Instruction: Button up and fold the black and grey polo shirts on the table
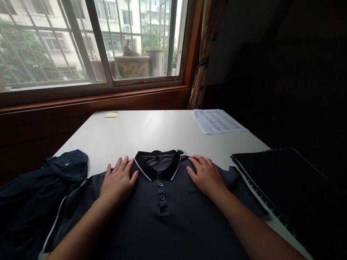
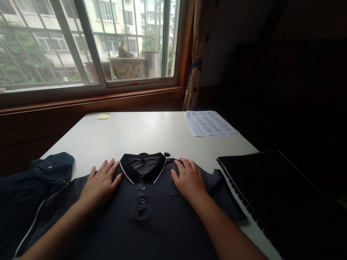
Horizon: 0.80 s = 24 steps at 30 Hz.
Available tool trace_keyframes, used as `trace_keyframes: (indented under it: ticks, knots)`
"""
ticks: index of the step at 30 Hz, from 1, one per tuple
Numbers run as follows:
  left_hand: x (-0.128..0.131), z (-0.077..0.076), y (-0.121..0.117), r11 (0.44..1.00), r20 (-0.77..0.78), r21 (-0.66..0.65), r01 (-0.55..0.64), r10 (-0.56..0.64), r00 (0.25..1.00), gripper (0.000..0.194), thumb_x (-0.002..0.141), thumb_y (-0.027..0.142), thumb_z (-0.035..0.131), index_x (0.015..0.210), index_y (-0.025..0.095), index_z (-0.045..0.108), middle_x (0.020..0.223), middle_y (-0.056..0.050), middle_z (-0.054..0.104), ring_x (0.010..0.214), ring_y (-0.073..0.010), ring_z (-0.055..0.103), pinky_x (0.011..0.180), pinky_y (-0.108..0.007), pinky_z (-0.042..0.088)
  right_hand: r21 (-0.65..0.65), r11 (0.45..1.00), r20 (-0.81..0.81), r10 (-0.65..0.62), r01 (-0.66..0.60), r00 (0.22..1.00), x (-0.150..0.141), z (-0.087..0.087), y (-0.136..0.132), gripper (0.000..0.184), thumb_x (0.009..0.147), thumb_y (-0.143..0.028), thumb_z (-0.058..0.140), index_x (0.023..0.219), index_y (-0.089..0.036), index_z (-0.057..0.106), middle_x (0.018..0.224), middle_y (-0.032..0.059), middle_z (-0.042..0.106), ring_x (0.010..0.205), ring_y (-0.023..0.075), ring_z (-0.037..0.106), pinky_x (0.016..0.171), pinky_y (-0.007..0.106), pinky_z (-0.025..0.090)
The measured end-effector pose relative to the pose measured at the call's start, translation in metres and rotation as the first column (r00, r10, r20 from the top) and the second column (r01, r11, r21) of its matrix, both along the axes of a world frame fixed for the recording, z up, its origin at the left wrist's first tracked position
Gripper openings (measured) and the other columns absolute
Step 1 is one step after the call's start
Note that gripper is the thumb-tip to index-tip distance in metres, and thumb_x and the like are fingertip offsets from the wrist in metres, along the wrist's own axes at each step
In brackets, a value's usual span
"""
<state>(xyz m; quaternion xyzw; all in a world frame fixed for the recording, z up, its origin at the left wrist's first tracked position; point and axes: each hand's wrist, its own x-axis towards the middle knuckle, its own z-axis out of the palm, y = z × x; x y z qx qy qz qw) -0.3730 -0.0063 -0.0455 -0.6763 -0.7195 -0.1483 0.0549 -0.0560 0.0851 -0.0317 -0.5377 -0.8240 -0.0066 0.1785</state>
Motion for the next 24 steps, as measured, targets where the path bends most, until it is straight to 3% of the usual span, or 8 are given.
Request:
trace_keyframes:
  ticks: [7, 10, 14, 18, 21, 24]
  knots:
    - [0.003, 0.002, -0.001, 0.996, -0.055, -0.048, -0.075, 0.072, 0.996, 0.061, 0.1, 0.052, 0.037, 0.152, 0.02, 0.038, 0.161, -0.012, 0.034, 0.15, -0.0331, 0.027, 0.12, -0.06, 0.019, 0.005, 1.0, 0.002, -0.017, 0.017, 1.0, 0.0, -0.005, 0.001, 0.047, 0.098, -0.038, 0.049, 0.139, -0.018, 0.058, 0.142, 0.0122, 0.055, 0.132, 0.032, 0.044, 0.112, 0.048, 0.038]
    - [0.005, 0.007, -0.003, 0.997, -0.087, 0.004, -0.072, 0.072, 0.994, 0.058, 0.099, 0.049, 0.042, 0.149, 0.02, 0.041, 0.162, -0.012, 0.032, 0.151, -0.0336, 0.023, 0.12, -0.06, 0.02, 0.043, 0.999, -0.021, 0.005, -0.004, 1.0, 0.001, -0.006, 0.002, 0.046, 0.097, -0.036, 0.05, 0.137, -0.016, 0.059, 0.14, 0.0132, 0.057, 0.131, 0.0321, 0.045, 0.111, 0.048, 0.039]
    - [0.009, 0.019, -0.006, 0.988, -0.119, 0.152, 0.04, -0.022, 0.993, 0.038, 0.095, 0.038, 0.052, 0.127, 0.018, 0.06, 0.147, -0.014, 0.049, 0.143, -0.0345, 0.036, 0.118, -0.057, 0.029, 0.116, 0.989, -0.091, 0.103, -0.092, 0.99, 0.001, 0.0, 0.001, 0.036, 0.094, -0.028, 0.055, 0.126, -0.016, 0.066, 0.132, 0.0129, 0.06, 0.127, 0.0313, 0.047, 0.112, 0.047, 0.04]
    - [0.015, 0.03, -0.009, 0.967, -0.104, 0.186, 0.173, -0.156, 0.982, 0.018, 0.096, 0.029, 0.052, 0.098, 0.019, 0.067, 0.114, -0.012, 0.063, 0.113, -0.0298, 0.057, 0.099, -0.046, 0.05, 0.117, 0.961, -0.139, 0.267, -0.252, 0.954, -0.003, 0.007, -0.004, 0.027, 0.093, -0.024, 0.055, 0.116, -0.019, 0.07, 0.12, 0.0102, 0.063, 0.115, 0.0268, 0.055, 0.108, 0.042, 0.045]
    - [0.018, 0.031, -0.009, 0.957, -0.071, 0.135, 0.255, -0.248, 0.966, 0.019, 0.096, 0.026, 0.05, 0.101, 0.02, 0.067, 0.107, -0.01, 0.066, 0.103, -0.0273, 0.06, 0.089, -0.042, 0.055, 0.06, 0.939, -0.128, 0.343, -0.338, 0.931, -0.006, 0.008, -0.008, 0.029, 0.095, -0.027, 0.055, 0.12, -0.02, 0.068, 0.121, 0.0092, 0.064, 0.116, 0.0258, 0.055, 0.107, 0.041, 0.046]
    - [0.018, 0.024, -0.008, 0.948, -0.032, 0.111, 0.3, -0.298, 0.954, 0.025, 0.096, 0.026, 0.051, 0.116, 0.02, 0.065, 0.119, -0.01, 0.065, 0.112, -0.0273, 0.06, 0.094, -0.042, 0.054, 0.021, 0.936, -0.098, 0.352, -0.351, 0.931, -0.008, 0.007, -0.011, 0.037, 0.097, -0.033, 0.054, 0.13, -0.02, 0.064, 0.132, 0.0099, 0.06, 0.126, 0.0264, 0.051, 0.112, 0.043, 0.042]
